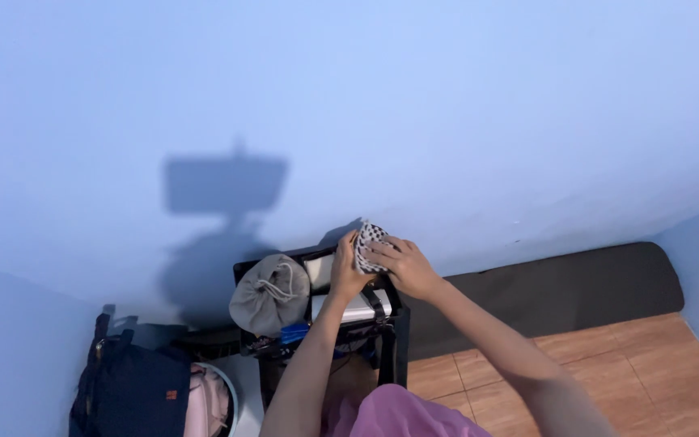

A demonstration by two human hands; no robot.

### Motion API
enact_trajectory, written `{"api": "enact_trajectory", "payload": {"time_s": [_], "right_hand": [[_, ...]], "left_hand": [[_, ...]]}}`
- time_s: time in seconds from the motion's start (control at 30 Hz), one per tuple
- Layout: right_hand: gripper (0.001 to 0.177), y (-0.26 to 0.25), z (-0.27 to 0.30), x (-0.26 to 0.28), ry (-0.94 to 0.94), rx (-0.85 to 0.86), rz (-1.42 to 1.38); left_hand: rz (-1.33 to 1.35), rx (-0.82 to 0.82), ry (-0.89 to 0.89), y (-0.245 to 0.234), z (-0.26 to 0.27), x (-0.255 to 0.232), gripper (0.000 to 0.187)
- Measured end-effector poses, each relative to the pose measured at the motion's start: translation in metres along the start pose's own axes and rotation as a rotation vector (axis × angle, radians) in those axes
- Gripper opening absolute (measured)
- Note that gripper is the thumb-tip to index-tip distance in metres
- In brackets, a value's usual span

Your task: Organize bags and items on a shelf and then clean a floor mat using a blue squeegee.

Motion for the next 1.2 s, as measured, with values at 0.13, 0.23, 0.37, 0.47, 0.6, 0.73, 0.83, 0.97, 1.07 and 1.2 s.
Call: {"api": "enact_trajectory", "payload": {"time_s": [0.13,0.23,0.37,0.47,0.6,0.73,0.83,0.97,1.07,1.2], "right_hand": [[0.070,0.014,0.004,-0.027,-0.037,0.074,-0.002],[0.066,0.033,-0.002,-0.038,0.103,0.047,-0.064],[0.061,0.024,-0.017,-0.014,0.038,-0.042,-0.005],[0.059,0.017,0.002,-0.018,-0.016,-0.014,-0.036],[0.060,0.015,0.007,-0.043,0.041,-0.027,-0.082],[0.058,0.038,-0.014,-0.036,0.104,-0.065,-0.034],[0.054,0.034,-0.013,-0.019,0.040,-0.142,-0.006],[0.060,0.022,0.007,-0.025,-0.020,-0.056,-0.123],[0.063,0.032,0.007,-0.055,0.002,-0.130,-0.221],[0.058,0.070,-0.006,-0.091,0.472,0.099,-0.874]], "left_hand": [[-0.023,-0.041,0.025,-0.002,-0.004,-0.007,0.099],[-0.037,0.014,-0.097,0.002,0.002,-0.006,0.100],[-0.048,0.059,-0.090,0.001,-0.002,0.005,0.097],[-0.002,0.034,-0.019,0.002,0.001,0.006,0.103],[0.005,0.015,-0.095,0.009,-0.001,0.011,0.103],[0.004,-0.018,-0.084,0.008,-0.003,0.014,0.104],[-0.097,0.067,-0.082,0.008,-0.003,0.019,0.102],[0.081,0.091,-0.156,0.011,0.000,0.022,0.110],[0.022,0.108,-0.208,0.011,0.000,0.022,0.114],[0.128,0.184,-0.158,0.012,-0.001,0.029,0.105]]}}
Point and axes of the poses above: each hand's wrist, its own z-axis away from the middle knuckle, its own y-axis out of the palm, x = y × z, the point moved 5 cm from there along -z, towards the middle knuckle, and after that the axes turned 7 degrees about z, right-handed, at the moved point
